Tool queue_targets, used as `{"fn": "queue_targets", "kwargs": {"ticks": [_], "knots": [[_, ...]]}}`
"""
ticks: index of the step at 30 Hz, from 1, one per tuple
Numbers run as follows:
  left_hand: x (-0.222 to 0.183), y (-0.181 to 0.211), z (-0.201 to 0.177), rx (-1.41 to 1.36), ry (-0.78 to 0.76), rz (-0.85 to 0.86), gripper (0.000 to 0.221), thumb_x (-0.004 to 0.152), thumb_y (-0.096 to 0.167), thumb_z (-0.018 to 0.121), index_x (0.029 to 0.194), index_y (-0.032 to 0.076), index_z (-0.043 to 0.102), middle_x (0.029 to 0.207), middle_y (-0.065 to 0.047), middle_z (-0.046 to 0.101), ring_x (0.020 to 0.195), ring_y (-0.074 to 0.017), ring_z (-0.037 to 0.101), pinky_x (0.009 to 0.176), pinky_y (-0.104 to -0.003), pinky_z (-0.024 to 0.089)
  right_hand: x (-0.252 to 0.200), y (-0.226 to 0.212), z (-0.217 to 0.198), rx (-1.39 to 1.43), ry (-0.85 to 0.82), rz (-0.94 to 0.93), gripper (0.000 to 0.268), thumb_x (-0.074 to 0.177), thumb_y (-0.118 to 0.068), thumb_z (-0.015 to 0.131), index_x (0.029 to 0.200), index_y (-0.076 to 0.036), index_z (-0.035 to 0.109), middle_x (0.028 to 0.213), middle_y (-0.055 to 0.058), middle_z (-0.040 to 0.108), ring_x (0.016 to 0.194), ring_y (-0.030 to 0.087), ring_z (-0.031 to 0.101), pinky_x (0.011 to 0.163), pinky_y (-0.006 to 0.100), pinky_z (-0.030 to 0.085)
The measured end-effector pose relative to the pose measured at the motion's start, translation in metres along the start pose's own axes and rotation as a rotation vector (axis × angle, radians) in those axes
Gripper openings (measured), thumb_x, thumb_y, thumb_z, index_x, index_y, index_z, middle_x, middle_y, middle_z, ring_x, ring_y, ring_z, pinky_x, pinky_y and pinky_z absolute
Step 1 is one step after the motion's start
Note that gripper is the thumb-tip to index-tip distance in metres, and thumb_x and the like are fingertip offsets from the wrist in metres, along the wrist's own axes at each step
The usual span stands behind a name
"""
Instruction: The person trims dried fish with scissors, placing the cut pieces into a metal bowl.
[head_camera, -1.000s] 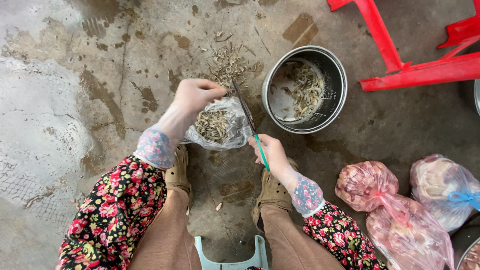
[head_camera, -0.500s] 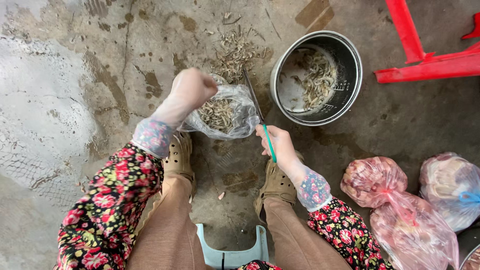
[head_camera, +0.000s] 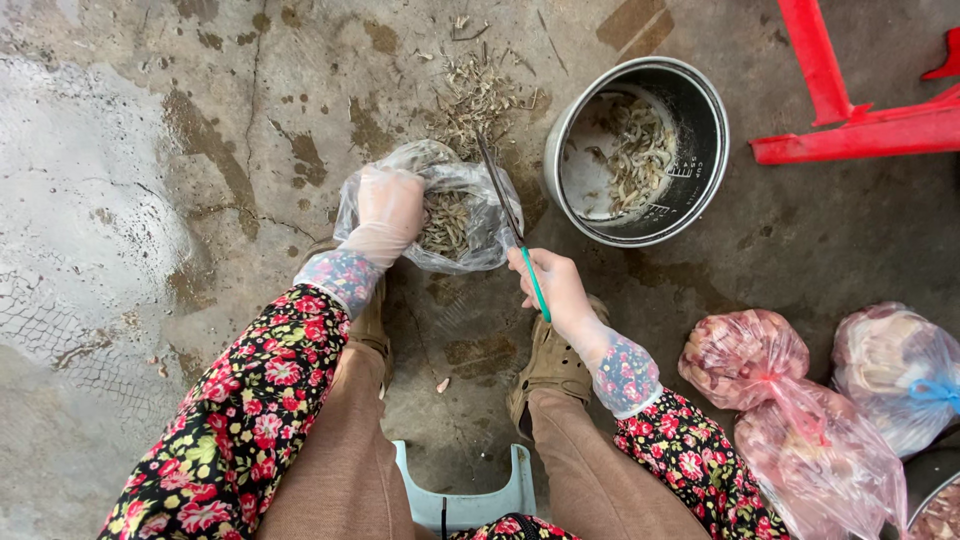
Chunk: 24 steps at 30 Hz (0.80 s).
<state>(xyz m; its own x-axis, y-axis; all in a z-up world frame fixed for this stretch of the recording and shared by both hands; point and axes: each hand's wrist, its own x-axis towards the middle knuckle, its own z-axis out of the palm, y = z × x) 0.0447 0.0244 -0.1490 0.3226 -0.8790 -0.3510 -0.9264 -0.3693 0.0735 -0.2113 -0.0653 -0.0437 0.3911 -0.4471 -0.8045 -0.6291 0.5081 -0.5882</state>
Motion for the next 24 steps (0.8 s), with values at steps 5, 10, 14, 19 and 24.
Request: {"fn": "queue_targets", "kwargs": {"ticks": [5, 10, 14, 19, 24], "knots": [[-0.003, -0.001, -0.008, 0.156, 0.184, 0.119, 0.009, 0.08, 0.016, 0.069, 0.078, 0.015, 0.078, 0.079, -0.004, 0.073, 0.084, -0.0235, 0.071, 0.077, -0.042, 0.051, -0.003, -0.002, -0.001, -0.012, -0.004, -0.017, 0.046, 0.095, -0.049, 0.065, 0.092, -0.003, 0.07, 0.056, -0.006, 0.045, 0.047, 0.006, 0.042, 0.05, 0.028, 0.045], [-0.011, -0.011, -0.037, -0.184, 0.039, -0.011, 0.006, 0.078, 0.027, 0.079, 0.082, 0.023, 0.081, 0.079, -0.005, 0.075, 0.08, -0.0251, 0.071, 0.076, -0.041, 0.052, -0.001, -0.002, -0.003, 0.015, 0.025, 0.025, 0.043, 0.093, -0.046, 0.069, 0.089, -0.003, 0.071, 0.057, -0.006, 0.048, 0.049, 0.006, 0.045, 0.048, 0.028, 0.044], [-0.013, -0.013, -0.055, -0.531, -0.177, -0.238, 0.018, 0.082, 0.037, 0.083, 0.094, 0.024, 0.083, 0.087, -0.006, 0.079, 0.077, -0.0215, 0.072, 0.084, -0.036, 0.054, -0.001, -0.003, -0.005, 0.015, 0.006, 0.004, 0.045, 0.094, -0.046, 0.07, 0.086, -0.002, 0.067, 0.06, -0.005, 0.048, 0.051, 0.007, 0.046, 0.049, 0.028, 0.046], [-0.015, -0.017, -0.054, -1.016, -0.306, -0.314, 0.017, 0.08, 0.018, 0.083, 0.096, 0.014, 0.083, 0.091, -0.007, 0.08, 0.081, -0.0165, 0.071, 0.081, -0.034, 0.056, -0.004, -0.013, -0.002, -0.022, 0.009, 0.008, 0.041, 0.092, -0.043, 0.072, 0.092, -0.002, 0.071, 0.063, -0.003, 0.052, 0.054, 0.007, 0.05, 0.05, 0.027, 0.047], [-0.012, -0.009, -0.056, -1.532, -0.375, -0.371, 0.017, 0.081, 0.009, 0.079, 0.097, 0.004, 0.081, 0.092, -0.006, 0.082, 0.083, -0.013, 0.075, 0.079, -0.03, 0.059, -0.008, -0.028, -0.001, -0.136, 0.071, -0.162, 0.035, 0.084, -0.028, 0.08, 0.105, 0.0, 0.072, 0.076, -0.002, 0.066, 0.062, 0.005, 0.056, 0.056, 0.024, 0.048]]}}
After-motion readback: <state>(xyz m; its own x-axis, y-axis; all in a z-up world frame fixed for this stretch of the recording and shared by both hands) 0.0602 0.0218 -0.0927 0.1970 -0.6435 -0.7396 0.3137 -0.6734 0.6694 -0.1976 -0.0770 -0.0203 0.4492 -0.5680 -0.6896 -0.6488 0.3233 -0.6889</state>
